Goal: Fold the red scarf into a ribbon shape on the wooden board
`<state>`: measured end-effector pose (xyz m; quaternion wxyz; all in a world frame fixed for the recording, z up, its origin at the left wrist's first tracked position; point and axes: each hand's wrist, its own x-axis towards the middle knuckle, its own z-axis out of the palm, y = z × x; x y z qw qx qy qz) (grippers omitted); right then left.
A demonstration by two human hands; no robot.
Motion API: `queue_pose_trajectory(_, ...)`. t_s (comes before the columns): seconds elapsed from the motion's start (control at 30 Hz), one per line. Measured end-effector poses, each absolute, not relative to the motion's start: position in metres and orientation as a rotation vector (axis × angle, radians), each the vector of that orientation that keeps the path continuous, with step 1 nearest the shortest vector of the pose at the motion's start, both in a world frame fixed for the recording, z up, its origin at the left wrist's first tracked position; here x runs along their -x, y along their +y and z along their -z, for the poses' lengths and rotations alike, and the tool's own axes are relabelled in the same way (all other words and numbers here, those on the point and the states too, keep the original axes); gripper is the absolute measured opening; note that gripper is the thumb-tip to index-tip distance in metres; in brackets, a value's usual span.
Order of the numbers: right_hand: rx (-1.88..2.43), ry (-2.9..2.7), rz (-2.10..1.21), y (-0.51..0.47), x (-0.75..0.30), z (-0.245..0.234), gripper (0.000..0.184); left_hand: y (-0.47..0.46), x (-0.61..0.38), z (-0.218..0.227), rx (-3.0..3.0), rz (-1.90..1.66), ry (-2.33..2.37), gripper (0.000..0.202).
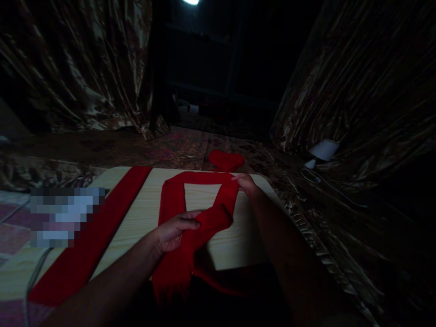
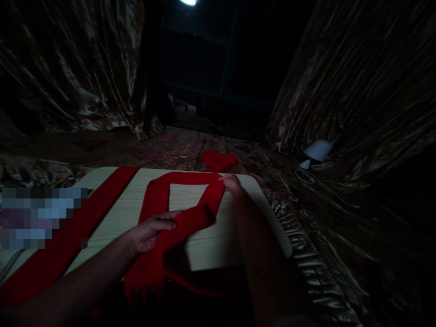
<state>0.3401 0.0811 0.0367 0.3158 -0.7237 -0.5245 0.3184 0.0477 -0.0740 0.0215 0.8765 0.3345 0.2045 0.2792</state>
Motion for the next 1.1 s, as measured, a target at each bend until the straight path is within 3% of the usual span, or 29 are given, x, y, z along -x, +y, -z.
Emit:
queue_pose_trajectory(0.13, 2.044, -1.427, -0.653, 0.081, -0.342, -0.04, 0.031, -0.073, -0.048, -0.021, -0.69, -0.583, 0.442, 0.056)
queue_pose_trajectory(0.3, 2.024, -1.952, -0.062, 0.061, -0.323, -0.026, 0.057, -0.074, -0.051, -0.023, -0.692, -0.575, 0.439, 0.057)
queue_pose_trajectory(0.47, 2.082, -2.124, -0.2, 0.044, -0.309, -0.017, 0.06, -0.074, -0.053, -0.022, -0.692, -0.587, 0.47, 0.054)
queue_pose_trajectory(0.57, 1.812, -2.043, -0.101, 0.029, -0.3, -0.026, 0.044, -0.075, -0.054, -0.022, -0.709, -0.6, 0.481, 0.05)
queue_pose_trajectory(0.73, 1.294, -2.018, -0.295, -0.044, -0.279, -0.046, 0.023, -0.08, -0.06, -0.022, -0.826, -0.628, 0.544, 0.043)
queue_pose_trajectory(0.77, 1.204, -2.054, -0.345, -0.064, -0.276, -0.048, 0.026, -0.081, -0.061, -0.023, -0.863, -0.632, 0.574, 0.041)
queue_pose_trajectory(0.87, 1.005, -2.293, -0.4, -0.116, -0.273, -0.049, 0.064, -0.084, -0.066, -0.024, -1.025, -0.662, 0.669, 0.037)
queue_pose_trajectory(0.93, 1.008, -2.409, -0.369, -0.136, -0.274, -0.045, 0.079, -0.085, -0.068, -0.025, -1.163, -0.686, 0.734, 0.036)
queue_pose_trajectory(1.03, 1.136, -2.424, -0.294, -0.142, -0.277, -0.032, 0.078, -0.088, -0.064, -0.028, -1.437, -0.712, 0.933, 0.036)
queue_pose_trajectory(1.1, 1.169, -2.394, -0.256, -0.137, -0.28, -0.022, 0.059, -0.092, -0.055, -0.033, -1.661, -0.738, 1.142, 0.031)
